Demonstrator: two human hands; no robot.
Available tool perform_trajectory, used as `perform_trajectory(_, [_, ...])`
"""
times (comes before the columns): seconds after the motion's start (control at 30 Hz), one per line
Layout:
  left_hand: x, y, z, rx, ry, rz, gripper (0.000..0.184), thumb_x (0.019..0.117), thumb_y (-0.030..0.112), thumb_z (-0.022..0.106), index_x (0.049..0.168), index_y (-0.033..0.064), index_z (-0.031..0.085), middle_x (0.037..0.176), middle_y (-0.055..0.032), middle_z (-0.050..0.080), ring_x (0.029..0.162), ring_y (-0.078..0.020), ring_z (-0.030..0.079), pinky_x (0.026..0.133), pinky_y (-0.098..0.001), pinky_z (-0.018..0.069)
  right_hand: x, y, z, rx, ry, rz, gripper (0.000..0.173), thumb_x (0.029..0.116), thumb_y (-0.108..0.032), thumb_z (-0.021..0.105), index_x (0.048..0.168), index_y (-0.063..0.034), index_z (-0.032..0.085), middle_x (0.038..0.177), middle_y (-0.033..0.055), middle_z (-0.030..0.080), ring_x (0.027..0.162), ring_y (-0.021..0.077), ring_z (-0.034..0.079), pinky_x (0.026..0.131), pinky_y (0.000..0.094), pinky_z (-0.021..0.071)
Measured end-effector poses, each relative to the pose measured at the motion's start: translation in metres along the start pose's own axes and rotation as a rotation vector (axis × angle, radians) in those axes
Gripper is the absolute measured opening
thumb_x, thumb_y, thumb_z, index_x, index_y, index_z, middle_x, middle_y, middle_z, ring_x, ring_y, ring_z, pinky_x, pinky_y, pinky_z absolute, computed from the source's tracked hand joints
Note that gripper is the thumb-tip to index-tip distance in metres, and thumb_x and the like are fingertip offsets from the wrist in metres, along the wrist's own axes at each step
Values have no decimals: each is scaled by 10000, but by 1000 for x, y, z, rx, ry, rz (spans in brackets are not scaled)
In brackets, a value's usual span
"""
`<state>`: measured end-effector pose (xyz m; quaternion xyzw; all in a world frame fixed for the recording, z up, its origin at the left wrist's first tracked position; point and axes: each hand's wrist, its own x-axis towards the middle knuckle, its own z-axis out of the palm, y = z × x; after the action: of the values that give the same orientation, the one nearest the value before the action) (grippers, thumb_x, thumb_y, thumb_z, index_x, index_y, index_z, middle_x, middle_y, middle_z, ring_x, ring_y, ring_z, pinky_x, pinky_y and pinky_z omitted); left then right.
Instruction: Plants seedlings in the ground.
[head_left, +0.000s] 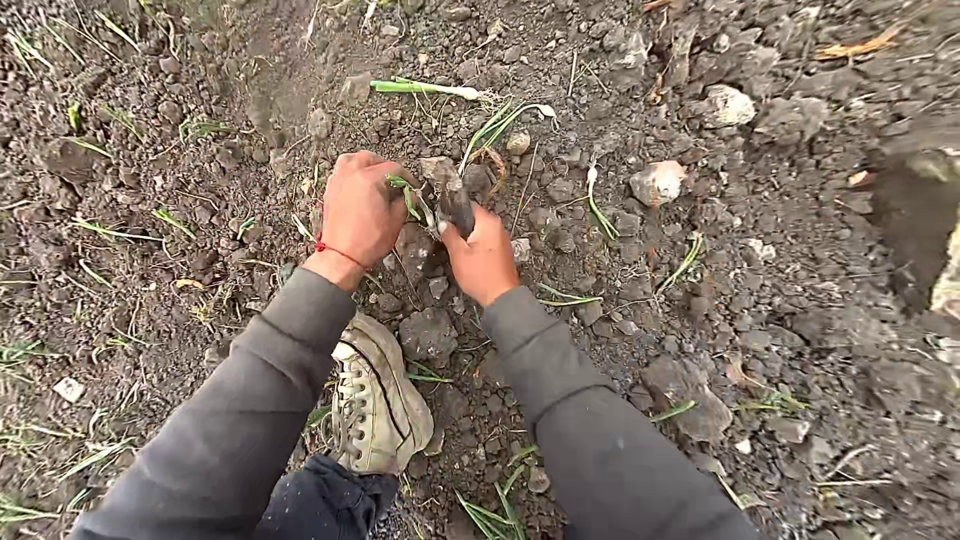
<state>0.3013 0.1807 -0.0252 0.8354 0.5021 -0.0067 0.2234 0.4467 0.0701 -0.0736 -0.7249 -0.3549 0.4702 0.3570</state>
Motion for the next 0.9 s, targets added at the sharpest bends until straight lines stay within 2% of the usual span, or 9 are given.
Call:
perform_trajectory(0.1, [-2,15,33,125,-66,165,127,882,115,711,976,146,789,1143,-117,709,1255,-367,574,1018,-604,454,-15,-1,-15,-36,-75,21,384,1025,-297,625,1361,-111,633,971,107,722,840,249,703,769,519,583])
perform_trajectory(0.2, [-13,-4,80,297,-264,368,91,868,143,761,945,180,790,1146,-102,703,1307,-374,553,1103,-666,393,-50,-17,-81,83,71,-40,288,1004,-333,655,1235,-163,683,788,-9,666,610,116,609,558,350,542])
perform_trajectory(0.3, [2,6,54,280,-460,350,172,908,185,757,1069,229,801,1252,-75,697,1348,-352,531,1072,-639,429,-52,-2,-118,246,243,-154,257,1001,-271,675,1219,-137,657,691,-33,586,468,91,490,425,288,465])
perform_trajectory(0.47, [83,32,19,391,-288,528,310,968,71,633,1184,245,773,1140,-157,680,1150,-408,591,943,-595,472,-7,44,-126,-36,69,-53,269,985,-333,663,1151,-122,685,724,10,606,549,128,543,527,384,493])
perform_trajectory(0.57, [122,34,24,597,-348,651,337,942,67,673,1225,236,743,1117,-203,660,1133,-450,589,949,-625,461,-18,11,-170,-103,19,-211,193,979,-332,664,1121,-206,697,725,-82,616,537,41,533,487,270,475])
perform_trajectory(0.67, [130,29,23,614,-340,767,243,955,112,685,1166,211,756,1132,-190,666,1146,-446,590,952,-631,458,-37,-20,-202,139,155,-406,168,992,-229,693,1135,-156,643,713,-65,593,477,65,491,415,236,448])
perform_trajectory(0.77, [122,21,14,495,-252,890,118,980,169,664,1018,148,774,1191,-174,675,1253,-442,559,975,-629,464,-18,-22,-165,391,321,-435,212,995,-160,657,1187,-136,571,691,-93,552,463,64,467,396,252,444])
perform_trajectory(0.83, [112,29,7,443,-252,981,151,994,172,625,1023,142,770,1218,-135,699,1299,-403,561,1018,-598,467,4,7,-126,328,236,-202,185,986,-198,664,1139,-97,633,655,-17,545,466,115,490,422,321,466])
perform_trajectory(0.9, [86,42,7,419,-340,1039,164,1021,161,601,1060,108,752,1048,-115,746,1137,-355,669,937,-550,518,7,33,-104,126,29,33,225,983,-254,674,1129,-83,683,732,51,601,585,182,561,553,428,500])
